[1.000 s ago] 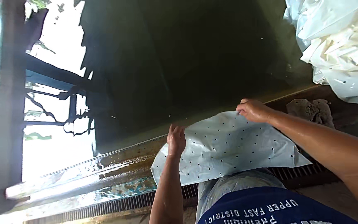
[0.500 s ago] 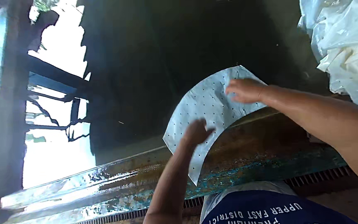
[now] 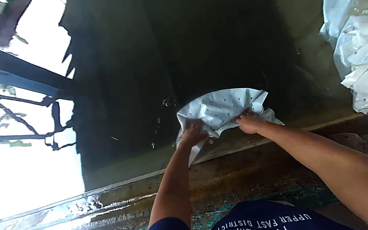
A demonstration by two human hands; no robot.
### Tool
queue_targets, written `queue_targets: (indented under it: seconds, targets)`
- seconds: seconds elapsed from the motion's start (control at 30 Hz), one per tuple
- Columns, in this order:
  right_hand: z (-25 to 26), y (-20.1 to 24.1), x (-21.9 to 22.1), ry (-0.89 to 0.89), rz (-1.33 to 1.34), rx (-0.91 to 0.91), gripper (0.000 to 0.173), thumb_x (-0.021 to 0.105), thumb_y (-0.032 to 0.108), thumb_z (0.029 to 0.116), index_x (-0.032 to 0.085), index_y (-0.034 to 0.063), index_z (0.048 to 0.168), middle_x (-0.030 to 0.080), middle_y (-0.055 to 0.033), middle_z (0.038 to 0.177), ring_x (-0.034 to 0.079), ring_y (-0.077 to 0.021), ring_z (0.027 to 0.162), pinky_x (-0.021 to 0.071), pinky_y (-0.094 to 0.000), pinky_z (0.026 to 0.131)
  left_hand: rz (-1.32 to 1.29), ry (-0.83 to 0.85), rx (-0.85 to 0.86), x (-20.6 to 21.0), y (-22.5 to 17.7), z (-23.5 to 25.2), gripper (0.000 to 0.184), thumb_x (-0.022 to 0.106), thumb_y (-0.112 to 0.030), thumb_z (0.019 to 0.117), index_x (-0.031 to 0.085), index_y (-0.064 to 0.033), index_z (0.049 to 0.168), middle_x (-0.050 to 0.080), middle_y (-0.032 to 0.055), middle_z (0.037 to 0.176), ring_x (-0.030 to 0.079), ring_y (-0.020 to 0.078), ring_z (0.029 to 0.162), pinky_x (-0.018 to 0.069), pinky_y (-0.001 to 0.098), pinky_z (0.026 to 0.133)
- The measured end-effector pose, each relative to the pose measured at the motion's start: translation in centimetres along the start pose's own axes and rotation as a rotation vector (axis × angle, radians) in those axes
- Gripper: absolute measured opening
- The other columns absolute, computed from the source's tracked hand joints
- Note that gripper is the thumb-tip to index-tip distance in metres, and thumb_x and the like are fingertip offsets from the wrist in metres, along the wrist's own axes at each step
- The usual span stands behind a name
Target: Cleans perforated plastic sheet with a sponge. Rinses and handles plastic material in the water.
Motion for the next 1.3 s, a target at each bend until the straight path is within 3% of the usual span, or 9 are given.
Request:
queue_targets:
  seconds: [0.1,0.17,0.3,0.37,0.47,0.67,0.83,1.1,1.3]
  targets:
    - [-1.2,-0.6,-2.7,-0.017,-0.012,-0.041,0.026,0.055,0.015,0.1056,0.073,-0.0024,0.111,0.068,-0.0275,0.120,0.062,-0.0472,0.120,0.0451,-0.0679,0.101,0.005,-0.218,0.134,-3.1,1.1,0.4,0.046,0.073,-0.029,0.0952,0.066,-0.0097,0.136,0.058,0.0161,0.146,0.046,0.0387,0.143,0.0333,0.0613,0.119]
    - [-3.6,-0.4,-5.0,0.005,-0.032,0.032,0.031,0.059,0.023,0.1050,0.073,-0.0037,0.102,0.070,-0.0274,0.110,0.064,-0.0473,0.113,0.0470,-0.0684,0.094,0.007,-0.339,0.039,-5.7,0.1,-1.6,0.049,0.074,-0.029,0.0951,0.065,0.0000,0.133,0.056,0.0254,0.144,0.042,0.0460,0.142,0.0309,0.0640,0.117]
    - [-5.8,2.2,-6.6,0.004,-0.027,-0.020,0.041,0.076,0.033,0.0943,0.072,0.0018,0.121,0.070,-0.0248,0.115,0.065,-0.0459,0.112,0.0481,-0.0690,0.093,-0.172,-0.449,0.021,-5.7,-4.9,-7.1,0.027,0.064,-0.021,0.1003,0.072,0.0042,0.104,0.069,0.0232,0.111,0.065,0.0382,0.112,0.0516,0.0533,0.099]
    - [-4.4,4.8,-6.1,-0.097,0.036,-0.145,0.046,0.076,0.021,0.0936,0.066,0.0047,0.135,0.065,-0.0252,0.129,0.063,-0.0460,0.116,0.0487,-0.0666,0.097,-0.407,-0.141,0.027,-2.3,-6.7,-7.4,0.031,0.057,-0.021,0.1045,0.071,0.0062,0.110,0.070,0.0216,0.108,0.068,0.0314,0.105,0.0532,0.0472,0.097]
    - [-1.3,7.9,-3.7,-0.139,0.057,-0.234,0.025,0.062,0.001,0.0973,0.071,-0.0020,0.121,0.059,-0.0297,0.130,0.063,-0.0484,0.111,0.0514,-0.0644,0.093,-0.791,0.133,-0.119,2.3,-6.5,-5.5,0.039,0.049,-0.022,0.1096,0.057,0.0091,0.131,0.065,0.0241,0.123,0.065,0.0263,0.108,0.0516,0.0408,0.098]
    - [0.3,10.1,-2.7,-0.024,0.264,-0.181,0.025,0.055,0.007,0.1025,0.068,-0.0114,0.113,0.065,-0.0313,0.122,0.059,-0.0458,0.122,0.0425,-0.0606,0.106,-1.608,-0.372,-0.329,3.1,-4.4,-2.8,0.021,0.051,-0.007,0.1067,0.058,0.0116,0.114,0.066,0.0120,0.087,0.064,0.0128,0.070,0.0564,0.0284,0.068]
    - [0.4,9.4,-4.2,-0.012,0.525,-0.181,0.032,0.068,0.019,0.1005,0.066,-0.0124,0.100,0.065,-0.0275,0.099,0.060,-0.0356,0.094,0.0462,-0.0542,0.090,-1.598,-0.428,-0.292,0.8,-4.1,-3.0,0.012,0.057,-0.003,0.1033,0.059,0.0083,0.099,0.067,0.0084,0.076,0.067,0.0121,0.066,0.0592,0.0280,0.068]
    - [0.4,6.8,-5.4,-0.171,0.878,-0.067,0.031,0.055,0.019,0.1078,0.065,-0.0072,0.095,0.059,-0.0166,0.083,0.055,-0.0217,0.075,0.0478,-0.0422,0.074,-1.408,-0.456,-0.288,0.4,-1.9,-3.1,0.018,0.054,-0.005,0.1050,0.063,0.0079,0.097,0.066,0.0082,0.077,0.064,0.0107,0.066,0.0568,0.0279,0.068]
    - [-0.7,2.8,-7.9,-0.342,1.069,0.160,0.030,0.057,0.018,0.1065,0.062,-0.0097,0.115,0.065,-0.0275,0.106,0.063,-0.0319,0.087,0.0534,-0.0492,0.082,-1.255,-0.479,-0.406,0.5,2.8,-5.3,0.019,0.057,-0.007,0.1036,0.066,0.0098,0.105,0.065,0.0093,0.080,0.061,0.0098,0.064,0.0544,0.0268,0.066]
Point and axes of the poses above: each hand's wrist, its own z-axis towards the middle knuckle, its own x-axis out of the palm, y = z × x, the point moved 5 cm from there along z, towards the middle knuckle
